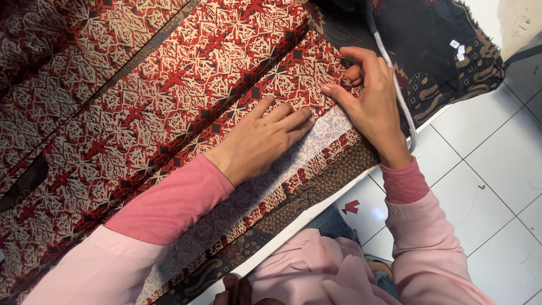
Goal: The person irons a patterned fabric laid out on a table, smoothing it with both hands and using a steam iron over a protective sheet. The person repeatedly aligns the fabric edges and irons different sections to remove wrinkles.
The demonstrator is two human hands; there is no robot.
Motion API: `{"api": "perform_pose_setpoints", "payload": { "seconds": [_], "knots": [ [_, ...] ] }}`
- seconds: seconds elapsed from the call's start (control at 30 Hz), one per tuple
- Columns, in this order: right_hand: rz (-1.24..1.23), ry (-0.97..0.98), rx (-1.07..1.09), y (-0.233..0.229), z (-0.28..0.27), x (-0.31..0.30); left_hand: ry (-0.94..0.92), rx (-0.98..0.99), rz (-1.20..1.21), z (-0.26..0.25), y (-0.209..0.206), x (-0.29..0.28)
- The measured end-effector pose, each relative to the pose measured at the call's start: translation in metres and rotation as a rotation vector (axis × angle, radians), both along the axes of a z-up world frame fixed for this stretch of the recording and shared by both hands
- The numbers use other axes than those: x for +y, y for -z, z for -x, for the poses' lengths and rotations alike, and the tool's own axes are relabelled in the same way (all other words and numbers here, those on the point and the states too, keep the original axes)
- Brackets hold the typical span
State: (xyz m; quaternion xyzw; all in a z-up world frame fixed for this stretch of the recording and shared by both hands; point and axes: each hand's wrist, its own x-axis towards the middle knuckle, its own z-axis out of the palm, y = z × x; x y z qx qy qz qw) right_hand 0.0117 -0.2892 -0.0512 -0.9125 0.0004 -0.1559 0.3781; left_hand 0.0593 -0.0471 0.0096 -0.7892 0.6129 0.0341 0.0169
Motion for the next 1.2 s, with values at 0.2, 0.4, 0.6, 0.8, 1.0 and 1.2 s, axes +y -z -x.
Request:
{"api": "perform_pose_setpoints", "payload": {
  "seconds": [0.2, 0.4, 0.6, 0.8, 1.0, 1.2],
  "knots": [
    [-0.204, -0.103, 0.187, -0.020, -0.009, -0.018, 0.005, 0.037, -0.040, -0.002, 0.000, -0.006],
    [-0.149, -0.143, 0.378, -0.039, -0.027, -0.035, 0.005, 0.117, -0.023, -0.011, 0.000, -0.005],
    [-0.138, -0.127, 0.389, -0.044, -0.029, -0.037, 0.006, 0.147, 0.002, -0.013, 0.004, -0.004],
    [0.318, -0.170, -0.079, -0.045, 0.019, 0.021, 0.003, 0.135, -0.025, -0.011, 0.003, -0.004],
    [0.424, -0.181, 0.079, -0.023, 0.054, 0.054, -0.004, 0.151, -0.026, -0.011, 0.006, -0.004],
    [0.483, -0.122, 0.128, -0.021, 0.056, 0.049, -0.010, 0.152, 0.011, -0.010, 0.006, -0.004]
  ]
}}
